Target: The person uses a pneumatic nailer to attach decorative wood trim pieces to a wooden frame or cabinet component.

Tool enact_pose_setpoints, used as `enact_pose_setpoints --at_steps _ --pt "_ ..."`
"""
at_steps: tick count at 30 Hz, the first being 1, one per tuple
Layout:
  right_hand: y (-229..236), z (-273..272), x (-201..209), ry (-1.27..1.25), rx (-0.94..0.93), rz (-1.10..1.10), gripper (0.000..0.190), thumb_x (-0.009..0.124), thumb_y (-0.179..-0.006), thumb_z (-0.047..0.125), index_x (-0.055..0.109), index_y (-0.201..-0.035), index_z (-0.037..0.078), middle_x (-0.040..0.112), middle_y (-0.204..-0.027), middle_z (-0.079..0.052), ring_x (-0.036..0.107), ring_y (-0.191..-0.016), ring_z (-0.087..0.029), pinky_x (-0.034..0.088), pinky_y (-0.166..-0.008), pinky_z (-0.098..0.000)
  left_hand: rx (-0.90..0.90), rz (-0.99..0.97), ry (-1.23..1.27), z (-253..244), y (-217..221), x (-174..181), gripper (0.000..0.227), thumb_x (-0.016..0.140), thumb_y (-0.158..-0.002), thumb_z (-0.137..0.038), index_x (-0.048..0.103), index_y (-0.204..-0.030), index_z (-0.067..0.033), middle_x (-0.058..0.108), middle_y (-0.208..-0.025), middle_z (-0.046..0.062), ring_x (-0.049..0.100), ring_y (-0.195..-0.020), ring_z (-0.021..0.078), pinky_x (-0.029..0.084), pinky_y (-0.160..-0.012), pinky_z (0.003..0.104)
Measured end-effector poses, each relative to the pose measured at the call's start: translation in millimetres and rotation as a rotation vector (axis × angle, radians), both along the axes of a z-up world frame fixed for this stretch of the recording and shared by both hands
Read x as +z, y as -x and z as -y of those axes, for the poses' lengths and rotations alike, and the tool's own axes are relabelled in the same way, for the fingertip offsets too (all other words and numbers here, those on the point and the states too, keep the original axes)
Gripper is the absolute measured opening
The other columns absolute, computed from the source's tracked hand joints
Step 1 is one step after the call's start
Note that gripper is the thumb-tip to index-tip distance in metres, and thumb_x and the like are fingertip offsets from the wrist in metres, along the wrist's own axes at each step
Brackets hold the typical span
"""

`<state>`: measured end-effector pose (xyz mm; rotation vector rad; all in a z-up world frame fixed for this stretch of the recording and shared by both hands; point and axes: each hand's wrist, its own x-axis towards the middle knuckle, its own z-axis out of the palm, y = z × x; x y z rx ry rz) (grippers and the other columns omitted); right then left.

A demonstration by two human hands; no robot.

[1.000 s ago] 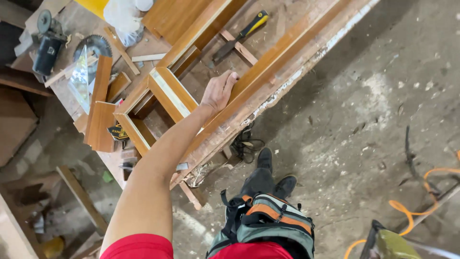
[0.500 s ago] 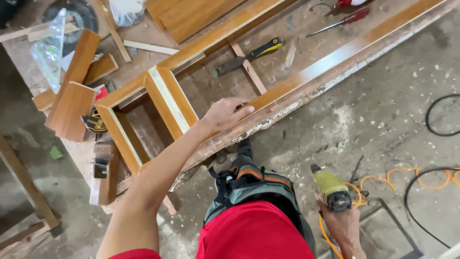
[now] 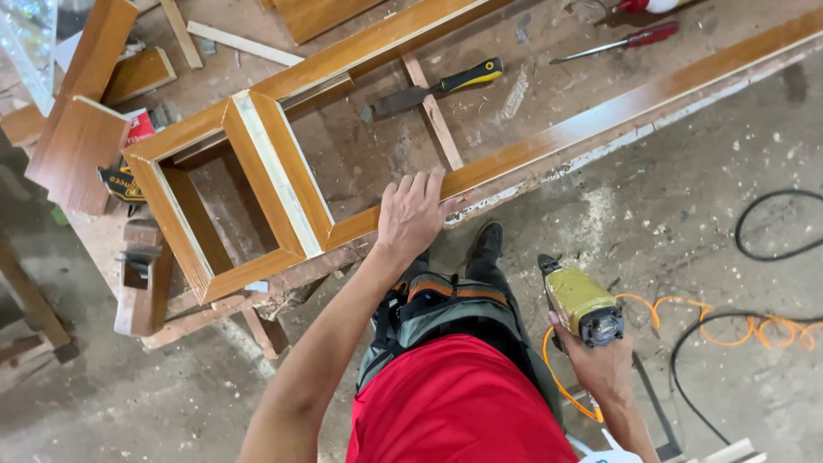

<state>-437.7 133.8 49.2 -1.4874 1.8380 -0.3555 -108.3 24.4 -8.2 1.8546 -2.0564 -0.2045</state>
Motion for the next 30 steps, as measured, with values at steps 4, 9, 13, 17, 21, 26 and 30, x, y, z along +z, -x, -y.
enact_pose_setpoints --at_steps 4,9,13,17,21,26,30 --pt "23.3 21.9 -1.7 -0.027 0.056 0.046 0.035 0.084 -0.08 0.028 0.075 -0.099 0.0 0.078 -0.085 -0.011 0.075 -0.073 -0.021 0.056 -0.065 -0.0373 0.096 -0.023 0.04 -4.4 11.2 8.7 0.053 0.07 -0.091 -0.042 0.062 -0.127 -0.0053 0.07 -0.104 0.006 0.065 -0.092 0.0231 0.046 -0.078 0.039" --pt "41.1 54.2 -1.4 -0.071 0.179 -0.035 0.036 0.084 -0.078 0.032 0.076 -0.093 0.001 0.077 -0.077 -0.011 0.074 -0.064 -0.023 0.055 -0.059 -0.0393 0.165 0.018 0.093 -2.9 18.2 13.6 0.049 0.072 -0.091 -0.044 0.065 -0.123 -0.0082 0.069 -0.097 0.003 0.063 -0.083 0.0215 0.043 -0.072 0.038" --pt "41.1 74.9 1.6 -0.102 0.319 -0.125 0.037 0.08 -0.081 0.039 0.077 -0.094 0.004 0.076 -0.074 -0.011 0.074 -0.064 -0.026 0.055 -0.059 -0.0401 0.169 0.044 0.158 -2.8 18.9 17.2 0.048 0.071 -0.093 -0.046 0.065 -0.121 -0.008 0.065 -0.094 0.002 0.06 -0.082 0.0213 0.042 -0.072 0.037" --pt "38.9 85.8 -1.9 -0.156 0.267 -0.014 0.04 0.082 -0.077 0.039 0.075 -0.094 0.003 0.077 -0.077 -0.011 0.076 -0.065 -0.028 0.056 -0.059 -0.0409 0.189 0.051 0.169 -2.1 20.3 16.1 0.046 0.069 -0.094 -0.05 0.065 -0.117 -0.0103 0.062 -0.091 0.001 0.058 -0.081 0.0211 0.041 -0.071 0.037" --pt "30.1 95.9 -1.9 0.095 0.516 -0.028 0.036 0.081 -0.084 0.038 0.076 -0.095 0.004 0.078 -0.081 -0.007 0.074 -0.069 -0.026 0.053 -0.067 -0.0402 0.186 0.079 0.181 -5.1 19.6 10.1 0.049 0.067 -0.097 -0.051 0.065 -0.119 -0.0081 0.061 -0.092 0.002 0.057 -0.081 0.0208 0.041 -0.072 0.036" --pt "-9.5 117.7 32.9 -0.18 0.31 0.096 0.035 0.078 -0.087 0.031 0.077 -0.111 0.006 0.072 -0.069 -0.006 0.062 -0.053 -0.015 0.05 -0.053 -0.0327 0.2 0.081 0.176 -5.9 19.5 11.3 0.045 0.067 -0.096 -0.051 0.066 -0.117 -0.0105 0.06 -0.089 0.0 0.056 -0.08 0.0201 0.04 -0.071 0.036" --pt "-37.8 142.9 52.2 -0.338 0.12 0.301 0.035 0.078 -0.085 0.019 0.07 -0.115 0.004 0.062 -0.069 -0.003 0.051 -0.049 -0.012 0.043 -0.043 -0.0308 0.204 0.072 0.171 -7.7 18.8 -0.4 0.044 0.067 -0.097 -0.048 0.065 -0.119 -0.0103 0.06 -0.091 0.0 0.057 -0.082 0.0191 0.041 -0.073 0.036"
